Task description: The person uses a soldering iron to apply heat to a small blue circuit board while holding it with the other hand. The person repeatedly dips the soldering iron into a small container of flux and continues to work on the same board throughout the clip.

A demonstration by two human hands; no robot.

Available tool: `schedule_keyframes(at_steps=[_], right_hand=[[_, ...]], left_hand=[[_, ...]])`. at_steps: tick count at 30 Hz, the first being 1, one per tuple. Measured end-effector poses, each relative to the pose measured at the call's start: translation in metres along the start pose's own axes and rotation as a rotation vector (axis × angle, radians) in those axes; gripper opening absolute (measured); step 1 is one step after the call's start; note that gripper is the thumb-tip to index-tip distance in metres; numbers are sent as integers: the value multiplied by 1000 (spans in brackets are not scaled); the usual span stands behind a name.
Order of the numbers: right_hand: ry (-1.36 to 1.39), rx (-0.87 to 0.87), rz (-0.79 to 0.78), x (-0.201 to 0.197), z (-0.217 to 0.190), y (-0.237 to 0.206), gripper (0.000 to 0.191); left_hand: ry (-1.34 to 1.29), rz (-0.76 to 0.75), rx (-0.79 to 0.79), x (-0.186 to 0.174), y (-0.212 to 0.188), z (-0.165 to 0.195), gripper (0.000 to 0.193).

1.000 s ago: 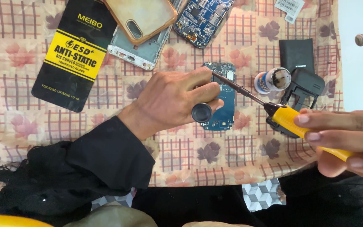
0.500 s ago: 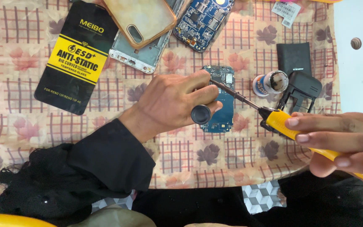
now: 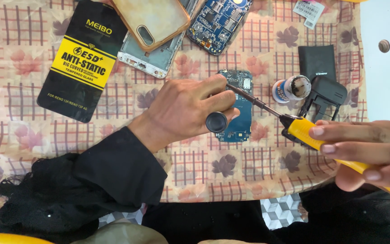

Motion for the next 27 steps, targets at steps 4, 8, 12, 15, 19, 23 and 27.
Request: schedule_keyframes(at_steps=[4,8,12,15,19,23,27], right_hand=[[-11,101,-34,2,4,3,67],[-22,65,-39,-2,-1,9,65],[-30,83,-36,-3,0,14,65],[-66,19,-6,-4,-4,15,64],[-40,49,-13,-4,-1,15,62],[-46,58,-20,-3,0,14,62],[-70,21,-14,-4,-2,16,61]], left_hand=[[5,2,3,0,0,0,26],[-7,2,3,0,0,0,27],[-1,-2,5,-1,0,1,27],[2,-9,-3,0,1,0,28],[1,3,4,-1,1,1,27],[4,-15,-2,1,1,1,28],[6,-17,2,1,2,1,29]])
Point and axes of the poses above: each hand's wrist, its own y-axis towards the middle knuckle, its own x-axis out of the palm, z = x × y, the point moved 7 cm from there along y, towards the middle knuckle, and after that the axes turned 9 degrees about -z, right-handed, at the moved point
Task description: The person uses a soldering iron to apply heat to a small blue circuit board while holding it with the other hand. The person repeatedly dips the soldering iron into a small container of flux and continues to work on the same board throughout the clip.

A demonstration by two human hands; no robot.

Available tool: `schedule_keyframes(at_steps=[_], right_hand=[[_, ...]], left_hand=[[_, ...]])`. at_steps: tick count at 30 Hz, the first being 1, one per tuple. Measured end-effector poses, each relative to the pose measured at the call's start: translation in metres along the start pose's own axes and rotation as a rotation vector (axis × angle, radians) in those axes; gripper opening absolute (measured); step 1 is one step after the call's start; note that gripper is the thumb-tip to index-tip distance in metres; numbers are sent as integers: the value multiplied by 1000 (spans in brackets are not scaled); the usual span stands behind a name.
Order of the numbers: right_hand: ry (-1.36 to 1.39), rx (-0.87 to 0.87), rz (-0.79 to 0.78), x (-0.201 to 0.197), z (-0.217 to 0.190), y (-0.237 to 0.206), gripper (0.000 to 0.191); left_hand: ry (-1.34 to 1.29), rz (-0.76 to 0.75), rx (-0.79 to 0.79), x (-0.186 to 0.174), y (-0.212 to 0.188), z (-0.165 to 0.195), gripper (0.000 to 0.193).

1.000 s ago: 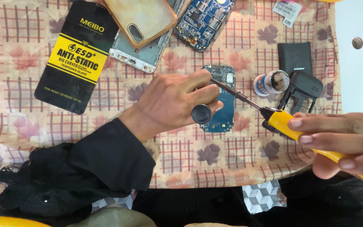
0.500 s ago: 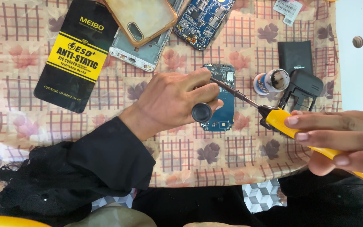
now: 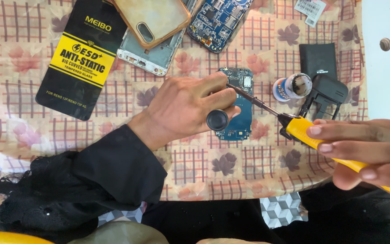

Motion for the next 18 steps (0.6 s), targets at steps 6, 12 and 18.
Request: schedule_keyframes(at_steps=[6,12,18], right_hand=[[13,-31,0,-3,0,4,60],[15,-30,20,-4,0,2,60],[-54,-10,-36,2,2,-7,60]], left_hand=[[6,17,7,-2,-1,1,29],[9,5,-1,1,0,0,28],[29,5,5,1,0,-1,28]])
Point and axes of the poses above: each hand's wrist, its own y-axis towards the middle knuckle, its own x-axis out of the palm, z = x × y, the point moved 7 cm from there along y, towards the middle knuckle, and after that the axes turned 9 degrees about -z, right-handed, at the moved point
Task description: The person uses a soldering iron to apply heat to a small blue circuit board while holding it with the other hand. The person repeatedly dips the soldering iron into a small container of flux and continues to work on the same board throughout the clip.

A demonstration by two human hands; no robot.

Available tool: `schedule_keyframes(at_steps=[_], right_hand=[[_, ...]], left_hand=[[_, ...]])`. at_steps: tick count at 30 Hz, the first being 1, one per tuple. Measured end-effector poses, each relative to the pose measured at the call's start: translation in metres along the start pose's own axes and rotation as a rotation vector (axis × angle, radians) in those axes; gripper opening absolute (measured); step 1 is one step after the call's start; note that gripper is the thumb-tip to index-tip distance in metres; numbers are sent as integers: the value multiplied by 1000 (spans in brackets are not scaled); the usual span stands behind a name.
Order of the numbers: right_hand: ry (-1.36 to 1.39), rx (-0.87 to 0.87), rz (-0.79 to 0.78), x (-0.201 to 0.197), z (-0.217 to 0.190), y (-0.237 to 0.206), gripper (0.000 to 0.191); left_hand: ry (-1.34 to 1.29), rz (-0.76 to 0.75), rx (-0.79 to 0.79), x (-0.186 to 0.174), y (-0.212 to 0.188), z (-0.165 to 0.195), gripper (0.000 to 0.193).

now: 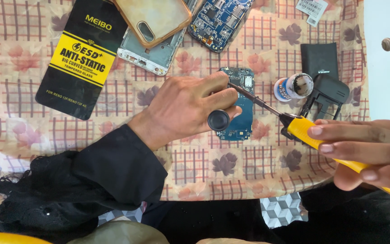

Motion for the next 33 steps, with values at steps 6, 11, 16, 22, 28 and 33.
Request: schedule_keyframes(at_steps=[6,11,16,22,28,33], right_hand=[[0,-14,43,2,0,-6,61],[84,-43,71,3,0,-11,64],[111,-54,45,6,1,-14,66],[117,-67,106,4,1,-13,65],[22,-114,88,3,-2,-8,60],[154,-73,74,3,1,-10,60]], left_hand=[[-5,-9,-9,1,-1,0,28],[-7,-23,-15,3,1,-1,29],[-6,-28,-12,3,1,-1,28],[-12,-19,-13,1,0,0,28],[-14,-23,-14,0,2,1,29],[-23,-21,-21,-1,1,1,28]])
Point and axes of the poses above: each hand's wrist, its own y-axis towards the middle knuckle, its own x-axis out of the palm, z = x × y, the point moved 7 cm from there along y, towards the middle knuckle, and after that the axes turned 9 degrees about -z, right-handed, at the moved point
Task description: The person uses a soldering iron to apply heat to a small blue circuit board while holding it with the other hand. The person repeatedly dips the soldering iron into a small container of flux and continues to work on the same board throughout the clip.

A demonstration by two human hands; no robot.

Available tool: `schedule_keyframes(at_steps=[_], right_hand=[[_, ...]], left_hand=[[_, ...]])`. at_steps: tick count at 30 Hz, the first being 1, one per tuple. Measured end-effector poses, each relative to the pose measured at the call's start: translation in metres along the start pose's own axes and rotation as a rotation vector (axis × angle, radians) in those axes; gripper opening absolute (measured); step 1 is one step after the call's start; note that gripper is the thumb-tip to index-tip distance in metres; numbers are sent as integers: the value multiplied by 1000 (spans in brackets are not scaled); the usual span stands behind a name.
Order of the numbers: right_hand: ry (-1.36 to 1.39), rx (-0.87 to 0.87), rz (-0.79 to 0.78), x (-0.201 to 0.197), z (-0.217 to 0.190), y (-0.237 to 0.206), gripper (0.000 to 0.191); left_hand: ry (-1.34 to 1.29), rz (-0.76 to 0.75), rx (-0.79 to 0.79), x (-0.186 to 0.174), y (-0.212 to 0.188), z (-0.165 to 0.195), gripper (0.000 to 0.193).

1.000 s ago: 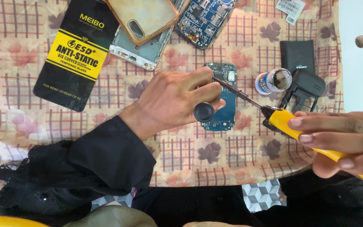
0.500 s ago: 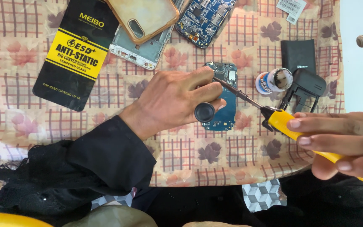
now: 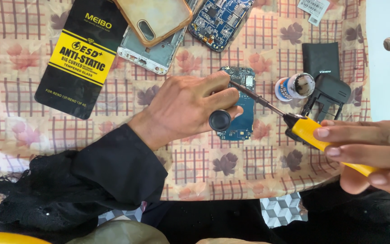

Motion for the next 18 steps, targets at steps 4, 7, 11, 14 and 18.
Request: schedule_keyframes(at_steps=[4,7,11,14,18], right_hand=[[-125,5,-13,2,0,-7,60],[-83,36,-22,4,2,-11,64],[-58,37,-10,3,1,-9,64],[-33,35,-23,1,-1,-5,67],[33,77,-20,-2,0,-4,74]], left_hand=[[-4,5,5,0,1,0,28],[-5,14,9,-1,0,1,28],[-11,22,14,-2,0,1,28],[-6,24,17,-2,1,2,28],[-4,24,15,-1,0,1,27]])
Point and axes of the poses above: each hand's wrist, its own y-axis towards the middle knuckle, its own x-axis out of the palm, z = x × y, the point moved 7 cm from there along y, towards the middle knuckle, and after that the axes turned 9 degrees about -z, right-handed, at the moved point
